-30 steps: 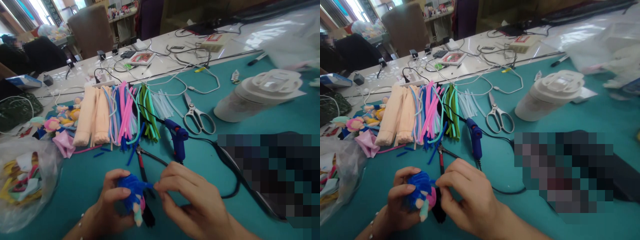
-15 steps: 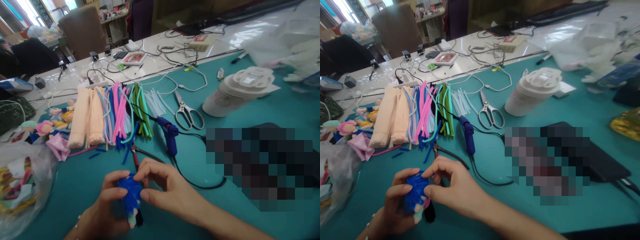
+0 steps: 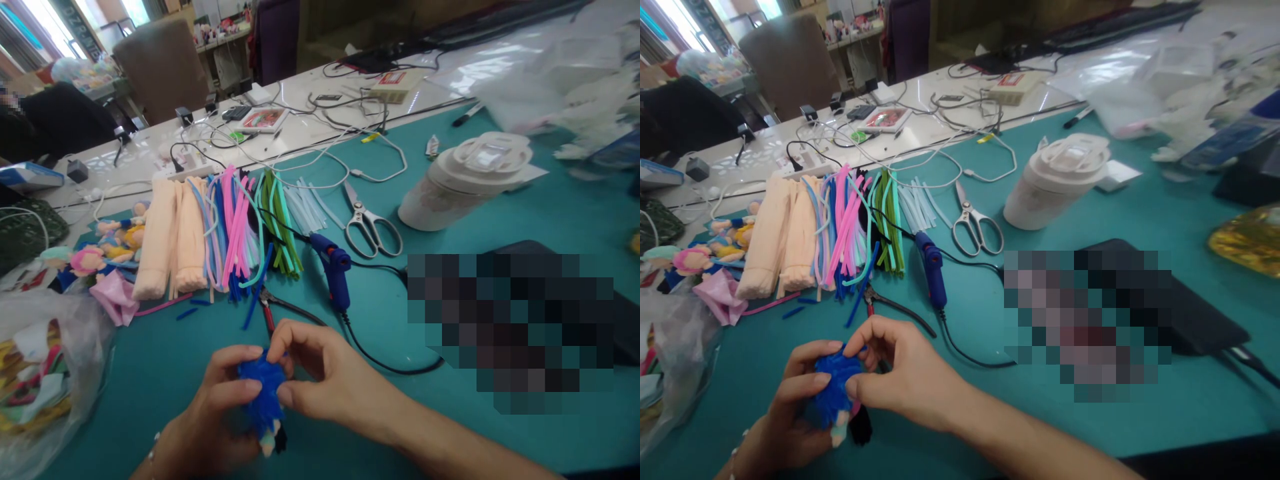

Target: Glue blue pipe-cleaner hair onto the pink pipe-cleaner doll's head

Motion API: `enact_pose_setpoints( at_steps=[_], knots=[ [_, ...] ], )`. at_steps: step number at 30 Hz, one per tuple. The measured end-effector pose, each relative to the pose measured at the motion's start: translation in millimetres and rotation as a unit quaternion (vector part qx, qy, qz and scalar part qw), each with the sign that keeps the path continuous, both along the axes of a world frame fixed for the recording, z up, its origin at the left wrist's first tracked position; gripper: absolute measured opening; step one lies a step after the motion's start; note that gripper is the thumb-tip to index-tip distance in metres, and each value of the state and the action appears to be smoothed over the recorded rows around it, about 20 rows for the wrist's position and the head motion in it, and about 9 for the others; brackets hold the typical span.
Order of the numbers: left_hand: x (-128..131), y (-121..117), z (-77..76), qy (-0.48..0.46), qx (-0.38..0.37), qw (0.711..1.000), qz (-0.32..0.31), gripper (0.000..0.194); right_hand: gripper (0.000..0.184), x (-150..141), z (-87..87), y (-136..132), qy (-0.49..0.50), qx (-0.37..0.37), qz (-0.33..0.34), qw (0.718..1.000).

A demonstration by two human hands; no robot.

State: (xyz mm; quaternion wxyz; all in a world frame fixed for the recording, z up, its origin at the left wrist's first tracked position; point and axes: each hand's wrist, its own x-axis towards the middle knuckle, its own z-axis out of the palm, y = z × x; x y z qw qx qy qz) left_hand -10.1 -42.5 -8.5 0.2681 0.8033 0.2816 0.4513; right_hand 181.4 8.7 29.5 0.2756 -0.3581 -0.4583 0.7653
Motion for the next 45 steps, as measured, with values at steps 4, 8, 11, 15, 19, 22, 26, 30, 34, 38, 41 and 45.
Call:
enact_pose_setpoints(
  at_steps=[4, 8, 11, 15, 19, 22, 26, 30, 34, 38, 41, 45],
  knots=[
    [-0.9, 0.5, 0.4, 0.005, -0.002, 1.0, -0.005, 0.055, 0.02, 1.7, 10.7, -1.2, -0.02, 0.002, -0.009, 1.0],
    [-1.8, 0.1, -0.1, 0.008, -0.009, 1.0, -0.011, 0.055, 0.021, 1.9, 11.2, -3.7, -0.028, 0.013, -0.005, 1.0],
    [-1.1, 0.1, 0.7, 0.003, 0.0, 1.0, -0.005, 0.054, 0.022, 0.1, 9.0, -6.4, -0.043, 0.04, -0.009, 0.998],
    [-0.5, -0.2, 0.5, -0.003, 0.006, 1.0, 0.01, 0.05, 0.023, -0.3, 8.6, -8.1, -0.061, 0.085, -0.028, 0.994],
    [-2.4, -1.7, -3.2, -0.009, -0.003, 1.0, 0.013, 0.053, 0.022, 2.5, 9.1, -4.6, -0.007, 0.038, -0.008, 0.999],
    [-4.4, -3.8, -5.6, 0.005, -0.02, 1.0, 0.012, 0.06, 0.023, 3.3, 7.8, -1.1, 0.021, -0.007, 0.015, 1.0],
    [-7.9, -5.3, -5.9, 0.018, -0.041, 0.999, -0.004, 0.063, 0.022, 2.3, 4.6, 0.4, 0.022, -0.002, 0.014, 1.0],
    [-9.4, -4.6, -2.6, -0.014, -0.079, 0.996, -0.047, 0.067, 0.024, 1.7, 4.1, -0.6, 0.03, -0.021, 0.016, 0.999],
    [-5.0, -5.1, 5.6, -0.034, -0.104, 0.993, -0.034, 0.05, 0.024, 0.1, 7.3, -1.3, 0.041, -0.033, 0.017, 0.998],
    [-1.3, -5.8, 7.5, -0.051, -0.099, 0.994, -0.007, 0.046, 0.023, -2.1, 9.4, -1.6, 0.04, -0.03, 0.019, 0.999],
    [-2.3, -5.5, 1.9, -0.088, -0.109, 0.99, 0.004, 0.053, 0.024, -2.5, 10.0, -2.1, 0.04, -0.03, 0.024, 0.998],
    [-4.3, -5.1, -3.1, -0.098, -0.122, 0.988, 0.004, 0.052, 0.026, -1.7, 11.2, -2.3, 0.032, -0.037, 0.029, 0.998]
  ],
)
